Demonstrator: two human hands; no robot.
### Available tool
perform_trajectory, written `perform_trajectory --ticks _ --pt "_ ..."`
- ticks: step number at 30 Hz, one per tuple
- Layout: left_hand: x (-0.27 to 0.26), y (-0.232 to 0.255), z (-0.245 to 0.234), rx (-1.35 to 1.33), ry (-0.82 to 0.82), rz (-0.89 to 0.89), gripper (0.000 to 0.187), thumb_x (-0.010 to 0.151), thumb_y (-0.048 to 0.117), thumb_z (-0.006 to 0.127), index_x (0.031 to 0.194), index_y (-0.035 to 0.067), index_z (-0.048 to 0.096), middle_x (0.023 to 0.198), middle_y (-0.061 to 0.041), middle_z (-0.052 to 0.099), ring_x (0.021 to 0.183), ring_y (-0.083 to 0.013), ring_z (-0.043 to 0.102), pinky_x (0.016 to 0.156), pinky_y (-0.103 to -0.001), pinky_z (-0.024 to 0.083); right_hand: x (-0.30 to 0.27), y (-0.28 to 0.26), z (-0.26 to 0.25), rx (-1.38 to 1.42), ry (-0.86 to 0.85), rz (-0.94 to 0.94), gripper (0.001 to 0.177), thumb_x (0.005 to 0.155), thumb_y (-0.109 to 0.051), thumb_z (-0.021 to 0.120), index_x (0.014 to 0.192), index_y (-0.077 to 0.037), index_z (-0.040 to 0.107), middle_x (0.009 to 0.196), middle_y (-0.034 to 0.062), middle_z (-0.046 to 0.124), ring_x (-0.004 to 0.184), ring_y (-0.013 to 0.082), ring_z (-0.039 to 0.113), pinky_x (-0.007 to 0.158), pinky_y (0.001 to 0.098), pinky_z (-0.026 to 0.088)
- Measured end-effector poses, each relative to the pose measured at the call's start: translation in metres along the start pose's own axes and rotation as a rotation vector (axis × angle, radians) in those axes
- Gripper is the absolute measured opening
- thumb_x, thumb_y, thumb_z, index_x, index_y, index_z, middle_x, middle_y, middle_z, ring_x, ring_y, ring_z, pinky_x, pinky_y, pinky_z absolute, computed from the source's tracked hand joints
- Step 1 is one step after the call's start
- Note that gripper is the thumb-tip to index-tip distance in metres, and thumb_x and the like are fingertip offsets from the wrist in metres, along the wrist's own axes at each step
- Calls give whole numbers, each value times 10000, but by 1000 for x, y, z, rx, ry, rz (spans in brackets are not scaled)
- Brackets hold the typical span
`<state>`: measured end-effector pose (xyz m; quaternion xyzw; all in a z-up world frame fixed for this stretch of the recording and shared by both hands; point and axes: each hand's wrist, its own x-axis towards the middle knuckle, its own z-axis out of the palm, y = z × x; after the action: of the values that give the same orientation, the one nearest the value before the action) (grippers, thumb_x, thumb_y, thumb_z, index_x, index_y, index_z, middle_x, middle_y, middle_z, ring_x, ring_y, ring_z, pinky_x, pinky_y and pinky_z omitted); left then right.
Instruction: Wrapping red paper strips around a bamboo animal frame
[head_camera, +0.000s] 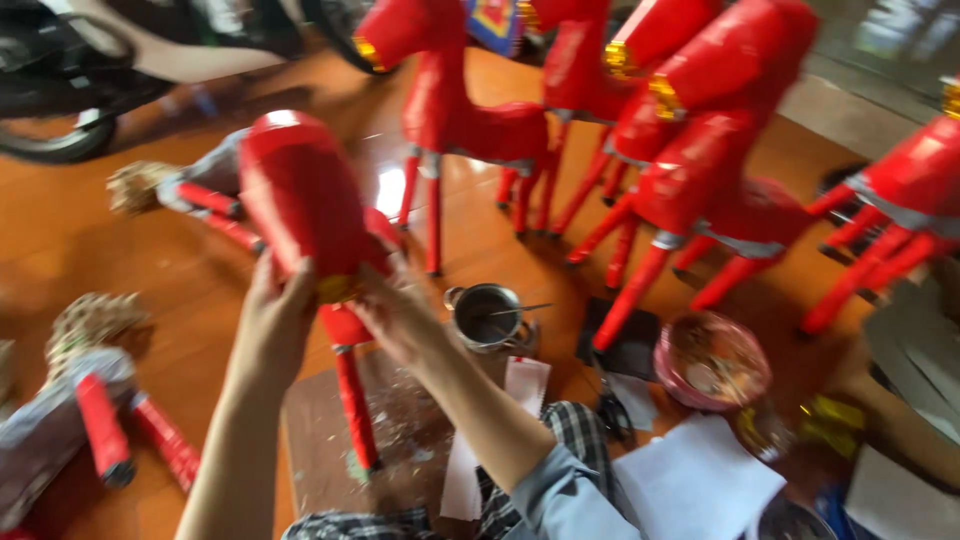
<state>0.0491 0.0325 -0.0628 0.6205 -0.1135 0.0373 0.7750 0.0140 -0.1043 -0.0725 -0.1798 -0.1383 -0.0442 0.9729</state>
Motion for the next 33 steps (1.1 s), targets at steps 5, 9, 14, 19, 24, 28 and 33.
perform_trajectory --ticks 5,9,14,19,24,28,33 --pt "-13 27 17 -36 -70 31 602 1014 215 532 1525 84 240 1338 -315 433 1230 -365 471 1061 -565 343 -5 -6 1 31 7 67 564 918 -86 707 1413 -181 454 1222 110 641 1047 237 666 980 428 497" --pt "-19 46 24 -52 -92 -12 657 980 279 546 1537 141 227 1376 -293 416 1256 -340 457 1102 -562 300 -3 -3 -9 -35 16 140 603 934 -112 690 1460 -193 406 1275 124 606 1125 270 623 1071 479 420" --pt "-27 58 29 -85 -75 -64 512 944 263 565 1396 121 372 1274 -140 527 1137 -201 518 1019 -382 389 -7 -4 -1 -27 9 127 637 901 -129 718 1448 -135 390 1295 140 576 1116 263 615 980 398 486" --pt "-30 63 30 -116 -89 -74 426 901 300 608 1244 85 475 1165 -22 596 1002 -83 556 882 -221 472 -5 1 -10 -24 16 134 637 871 -158 742 1403 -70 404 1300 160 562 1089 263 613 885 355 577" --pt "-32 81 42 -212 -71 -120 394 988 389 477 1288 145 555 1198 11 643 1043 -84 592 885 -262 493 -5 1 -13 -73 11 151 637 883 -187 740 1407 -66 399 1285 194 563 1035 300 639 813 347 610" --pt "-8 44 1 -332 -36 -208 408 939 579 536 1208 277 596 1030 -65 675 897 -153 633 828 -290 522 -5 2 -15 -106 -22 155 651 883 -238 737 1410 -81 390 1336 198 528 1100 336 609 843 391 596" --pt "3 50 -5 -241 -117 -181 547 943 617 468 1381 294 523 1058 13 693 853 -116 662 675 -264 523 -11 -4 -13 -197 -48 233 668 905 -324 732 1418 -107 364 1049 236 663 832 269 721 777 321 607"
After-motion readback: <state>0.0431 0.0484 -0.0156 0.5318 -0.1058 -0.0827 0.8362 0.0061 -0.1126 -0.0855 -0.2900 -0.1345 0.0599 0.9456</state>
